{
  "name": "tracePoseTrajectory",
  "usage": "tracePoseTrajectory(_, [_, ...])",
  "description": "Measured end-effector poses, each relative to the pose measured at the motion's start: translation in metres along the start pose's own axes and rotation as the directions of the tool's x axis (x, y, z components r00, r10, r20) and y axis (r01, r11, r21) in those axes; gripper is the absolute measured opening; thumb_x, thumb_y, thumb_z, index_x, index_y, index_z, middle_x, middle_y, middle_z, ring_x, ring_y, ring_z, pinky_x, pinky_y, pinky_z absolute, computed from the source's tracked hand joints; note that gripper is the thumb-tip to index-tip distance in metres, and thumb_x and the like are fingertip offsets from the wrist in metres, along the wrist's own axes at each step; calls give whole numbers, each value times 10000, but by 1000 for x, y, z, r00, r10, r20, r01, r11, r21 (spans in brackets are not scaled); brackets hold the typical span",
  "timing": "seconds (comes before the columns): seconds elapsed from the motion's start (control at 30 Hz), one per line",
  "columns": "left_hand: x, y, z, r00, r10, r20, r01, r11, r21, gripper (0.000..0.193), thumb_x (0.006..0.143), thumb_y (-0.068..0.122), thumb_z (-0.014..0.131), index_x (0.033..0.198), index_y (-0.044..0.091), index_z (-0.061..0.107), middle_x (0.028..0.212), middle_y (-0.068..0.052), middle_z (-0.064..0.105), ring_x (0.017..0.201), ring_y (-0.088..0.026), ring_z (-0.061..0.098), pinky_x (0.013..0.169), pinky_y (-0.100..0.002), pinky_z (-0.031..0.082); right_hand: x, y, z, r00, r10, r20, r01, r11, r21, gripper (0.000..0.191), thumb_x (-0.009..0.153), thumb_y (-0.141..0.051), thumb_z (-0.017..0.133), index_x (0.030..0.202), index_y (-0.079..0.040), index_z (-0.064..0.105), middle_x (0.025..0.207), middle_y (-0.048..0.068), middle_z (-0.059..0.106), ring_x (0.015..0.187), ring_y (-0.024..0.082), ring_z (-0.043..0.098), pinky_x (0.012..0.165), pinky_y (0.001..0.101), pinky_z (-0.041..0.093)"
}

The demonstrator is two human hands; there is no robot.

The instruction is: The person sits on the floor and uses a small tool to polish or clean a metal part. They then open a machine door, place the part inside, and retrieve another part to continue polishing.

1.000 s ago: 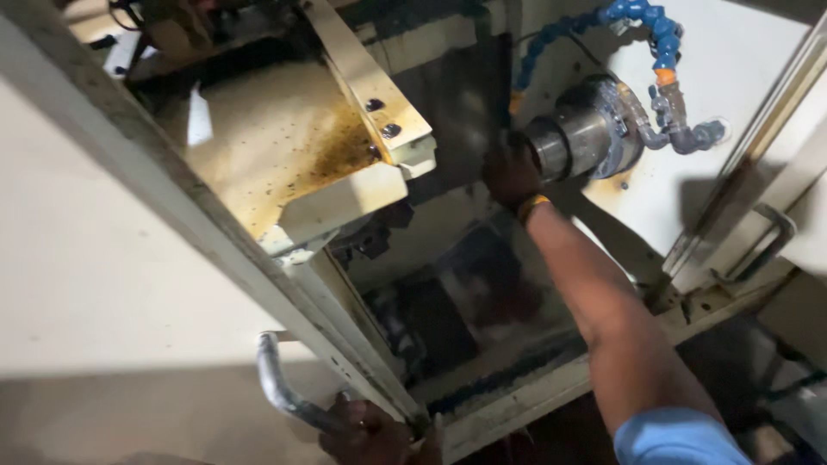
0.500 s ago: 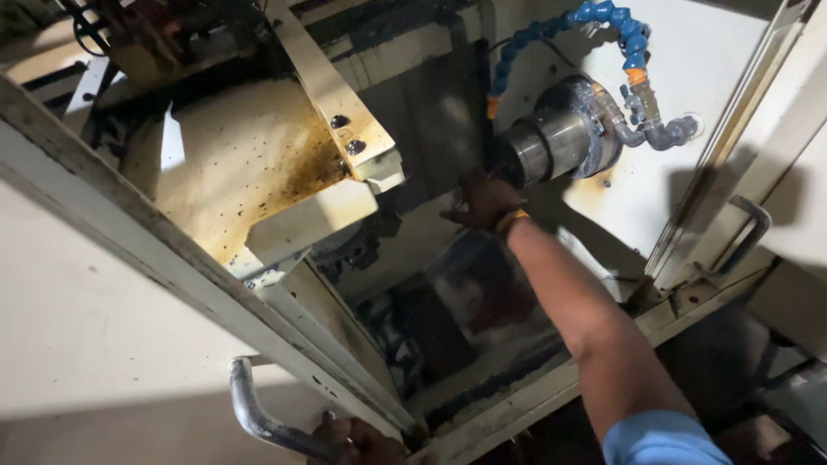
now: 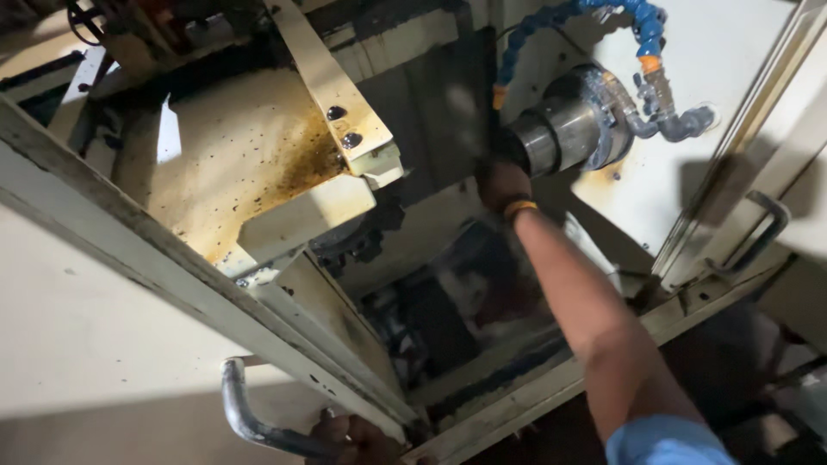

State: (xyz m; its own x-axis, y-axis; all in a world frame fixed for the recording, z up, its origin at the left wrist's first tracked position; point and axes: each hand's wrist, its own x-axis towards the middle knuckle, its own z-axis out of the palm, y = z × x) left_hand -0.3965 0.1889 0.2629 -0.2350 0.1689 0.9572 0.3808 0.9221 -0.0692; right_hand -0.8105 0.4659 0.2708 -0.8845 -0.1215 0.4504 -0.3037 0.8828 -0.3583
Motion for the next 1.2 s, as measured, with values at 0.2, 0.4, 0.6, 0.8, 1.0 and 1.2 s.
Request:
tracePoseTrajectory(0.2, [1, 5, 1, 1000, 1, 4, -1, 1000, -10, 270, 762, 368, 794, 792, 179, 603, 972, -180, 526, 1040, -409, 479, 844, -570, 381, -2, -24, -39, 986, 148, 73, -152, 987, 50, 314, 916, -272, 544, 1170, -198, 712, 1179, 220, 691, 1092, 447, 655, 903, 560, 527])
tracePoseTrajectory(0.4, [6, 9, 1, 1000, -4, 10, 4, 1000, -3, 281, 764, 351, 801, 774, 169, 587, 935, -180, 526, 1018, -410, 480, 837, -567, 381, 1, -31, -46, 976, 206, 75, -212, 974, 82, 308, 965, -267, 510, 1178, -184, 715, 1196, 202, 700, 1130, 444, 656, 938, 563, 530])
tracePoseTrajectory(0.6, [-1, 11, 7, 1000, 1, 14, -1, 1000, -10, 294, 765, 334, 808, 755, 158, 572, 898, -180, 525, 996, -411, 481, 830, -563, 382, -36, -15, -22, 667, -685, -292, 526, 712, -466, 418, 717, -211, 698, 1121, -118, 643, 1162, 172, 756, 1082, 437, 738, 743, 502, 564])
tracePoseTrajectory(0.8, [-26, 10, 5, 998, -31, 46, 34, 998, -53, 310, 767, 317, 814, 737, 147, 557, 861, -180, 525, 973, -412, 482, 822, -560, 383, -119, 9, -6, 884, 9, -467, 179, 917, 356, 343, 827, -103, 719, 1136, -57, 578, 993, 130, 646, 840, 282, 627, 739, 421, 534])
tracePoseTrajectory(1.0, [-6, 24, -15, 982, -158, 103, 176, 965, -195, 328, 768, 300, 821, 719, 137, 541, 823, -179, 525, 951, -413, 483, 815, -557, 383, -199, -53, -38, 908, 267, -321, 64, 671, 739, 599, 781, -87, 831, 1292, -34, 522, 985, 45, 635, 854, 143, 592, 781, 342, 511])
tracePoseTrajectory(1.2, [58, 73, -69, 974, -189, 126, 220, 924, -314, 268, 770, 199, 842, 749, 170, 576, 965, -121, 615, 1040, -440, 588, 975, -605, 461, -273, 0, -167, 710, 183, -680, 128, 916, 381, 721, 813, -121, 855, 1406, -37, 454, 980, 80, 626, 849, 159, 602, 788, 320, 520])
